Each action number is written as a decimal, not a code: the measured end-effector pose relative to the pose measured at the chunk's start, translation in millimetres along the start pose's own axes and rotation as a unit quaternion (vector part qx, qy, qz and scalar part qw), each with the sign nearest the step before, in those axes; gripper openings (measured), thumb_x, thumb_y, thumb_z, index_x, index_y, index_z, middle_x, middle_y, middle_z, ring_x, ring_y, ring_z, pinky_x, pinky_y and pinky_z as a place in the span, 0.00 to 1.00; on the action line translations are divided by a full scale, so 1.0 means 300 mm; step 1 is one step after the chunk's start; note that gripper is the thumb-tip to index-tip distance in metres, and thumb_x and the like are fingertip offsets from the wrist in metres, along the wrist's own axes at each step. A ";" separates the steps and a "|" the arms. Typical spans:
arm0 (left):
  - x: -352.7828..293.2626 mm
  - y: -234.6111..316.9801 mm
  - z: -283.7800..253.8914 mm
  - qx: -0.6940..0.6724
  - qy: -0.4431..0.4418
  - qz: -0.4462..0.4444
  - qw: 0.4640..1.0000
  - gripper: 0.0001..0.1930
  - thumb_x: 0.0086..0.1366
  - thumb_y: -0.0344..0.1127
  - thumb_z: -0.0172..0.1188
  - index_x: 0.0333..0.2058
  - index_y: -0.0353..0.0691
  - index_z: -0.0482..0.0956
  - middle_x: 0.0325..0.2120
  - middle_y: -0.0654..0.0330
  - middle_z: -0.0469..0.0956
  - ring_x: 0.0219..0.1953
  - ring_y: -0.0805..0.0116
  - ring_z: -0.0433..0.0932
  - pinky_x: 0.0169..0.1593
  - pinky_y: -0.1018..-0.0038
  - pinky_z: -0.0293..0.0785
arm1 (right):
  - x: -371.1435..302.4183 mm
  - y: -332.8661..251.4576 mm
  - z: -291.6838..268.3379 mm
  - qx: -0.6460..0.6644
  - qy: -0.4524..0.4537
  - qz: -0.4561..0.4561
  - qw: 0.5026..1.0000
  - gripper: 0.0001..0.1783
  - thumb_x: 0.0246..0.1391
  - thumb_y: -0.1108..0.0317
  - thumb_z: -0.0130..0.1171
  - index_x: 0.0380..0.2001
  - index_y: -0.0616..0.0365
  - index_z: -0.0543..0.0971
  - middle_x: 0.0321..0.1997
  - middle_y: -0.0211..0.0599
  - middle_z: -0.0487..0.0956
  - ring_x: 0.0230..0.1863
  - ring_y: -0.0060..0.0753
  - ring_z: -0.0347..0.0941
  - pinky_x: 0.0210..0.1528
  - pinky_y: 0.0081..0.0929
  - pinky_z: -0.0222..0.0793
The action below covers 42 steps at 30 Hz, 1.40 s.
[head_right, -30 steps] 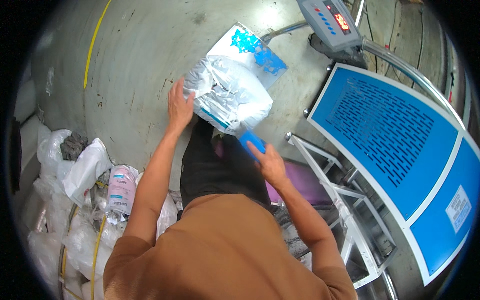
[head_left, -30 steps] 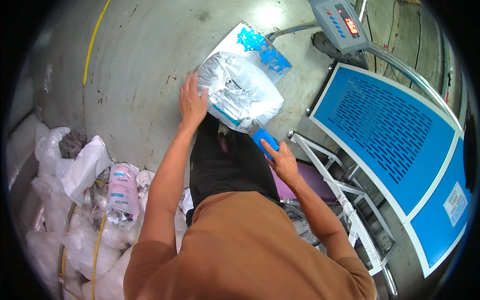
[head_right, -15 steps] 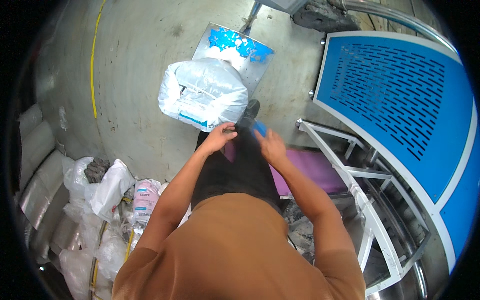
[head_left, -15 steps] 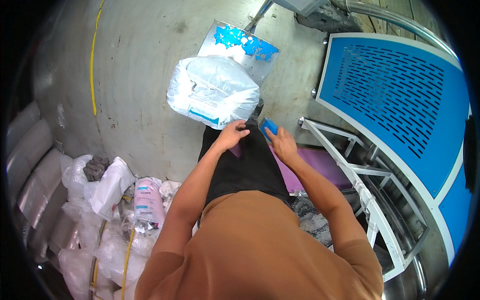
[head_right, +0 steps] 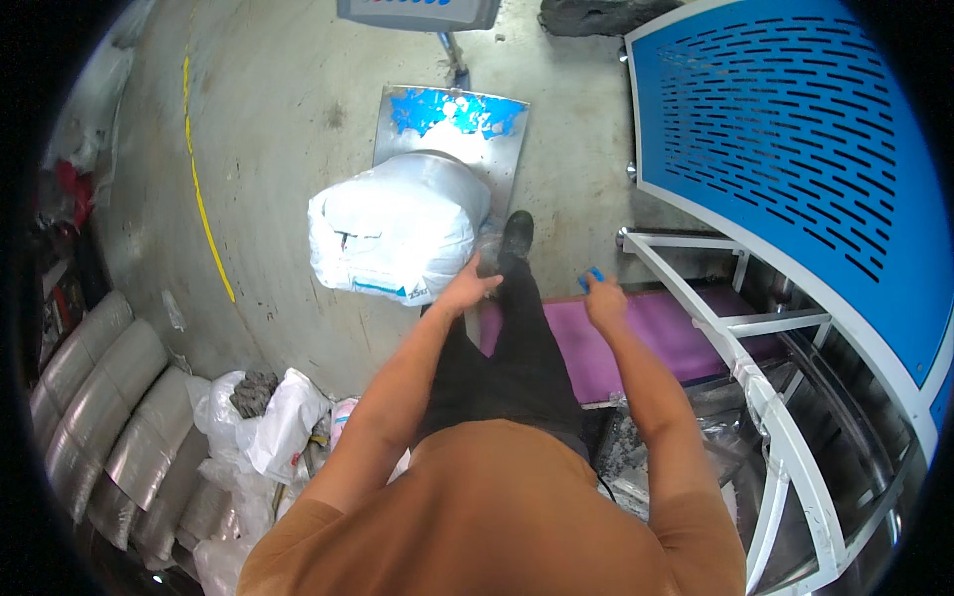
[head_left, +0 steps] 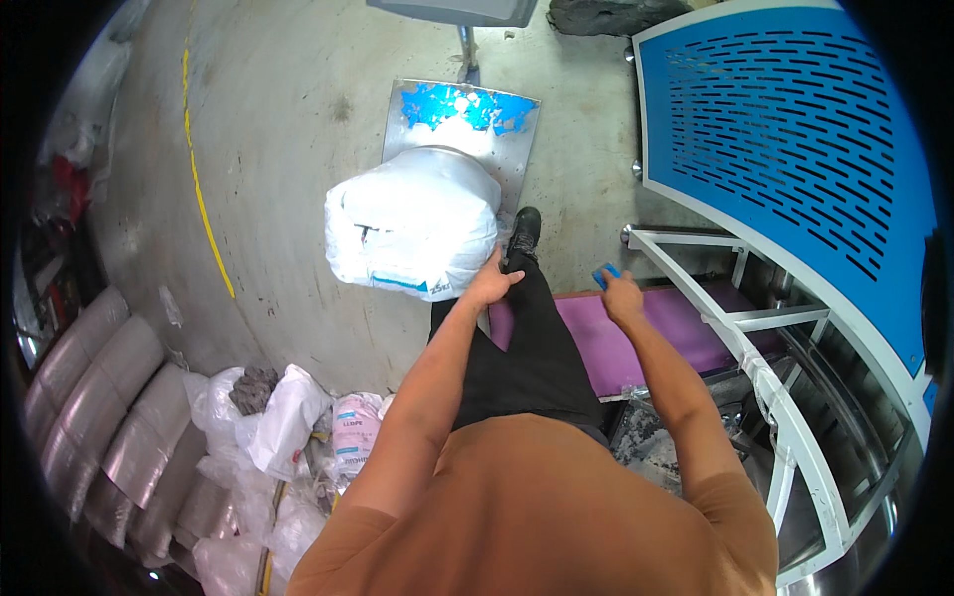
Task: The person seals a white plastic bag containing a dark object using a handheld tape dispenser. They then write on the sealed bag with a red marker and place it on a metal rack among other similar packages.
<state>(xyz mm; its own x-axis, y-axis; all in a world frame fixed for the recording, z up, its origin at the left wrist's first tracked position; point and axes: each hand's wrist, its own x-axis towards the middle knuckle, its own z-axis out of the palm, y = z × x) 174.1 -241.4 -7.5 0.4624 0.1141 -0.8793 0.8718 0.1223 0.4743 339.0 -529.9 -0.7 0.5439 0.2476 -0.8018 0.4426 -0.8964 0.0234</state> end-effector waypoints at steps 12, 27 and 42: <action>0.138 0.249 0.024 -0.035 0.065 -0.036 0.997 0.57 0.66 0.46 0.66 0.75 0.30 0.31 0.74 0.39 0.51 0.75 0.52 0.53 0.73 0.64 0.53 | -0.189 0.038 -0.055 0.432 0.018 0.100 0.896 0.35 0.48 0.62 0.68 0.63 0.52 0.77 0.42 0.56 0.83 0.44 0.48 0.81 0.51 0.39 0.74; -0.423 -0.046 -0.128 0.283 -0.045 0.125 0.950 0.21 0.66 0.47 0.65 0.50 0.37 0.84 0.45 0.45 0.84 0.51 0.47 0.82 0.56 0.59 0.76 | -0.379 -0.137 0.048 0.905 0.051 0.087 0.414 0.25 0.60 0.74 0.62 0.61 0.57 0.74 0.43 0.28 0.80 0.36 0.22 0.74 0.40 0.25 0.77; -0.385 -0.211 -0.733 0.192 -0.003 0.199 0.961 0.28 0.63 0.44 0.68 0.57 0.34 0.77 0.51 0.43 0.82 0.55 0.52 0.80 0.59 0.64 0.73 | -1.017 -0.776 0.130 0.975 0.074 -0.005 0.208 0.18 0.62 0.70 0.57 0.55 0.63 0.76 0.53 0.42 0.82 0.48 0.39 0.81 0.57 0.41 0.79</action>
<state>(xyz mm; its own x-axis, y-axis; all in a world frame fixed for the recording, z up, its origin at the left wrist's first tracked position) 29.9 -45.5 73.5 0.7714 0.0705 -0.6324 0.6206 -0.3031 0.7232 42.3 -411.1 215.3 0.6304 0.1316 -0.7650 -0.6084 0.6958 -0.3817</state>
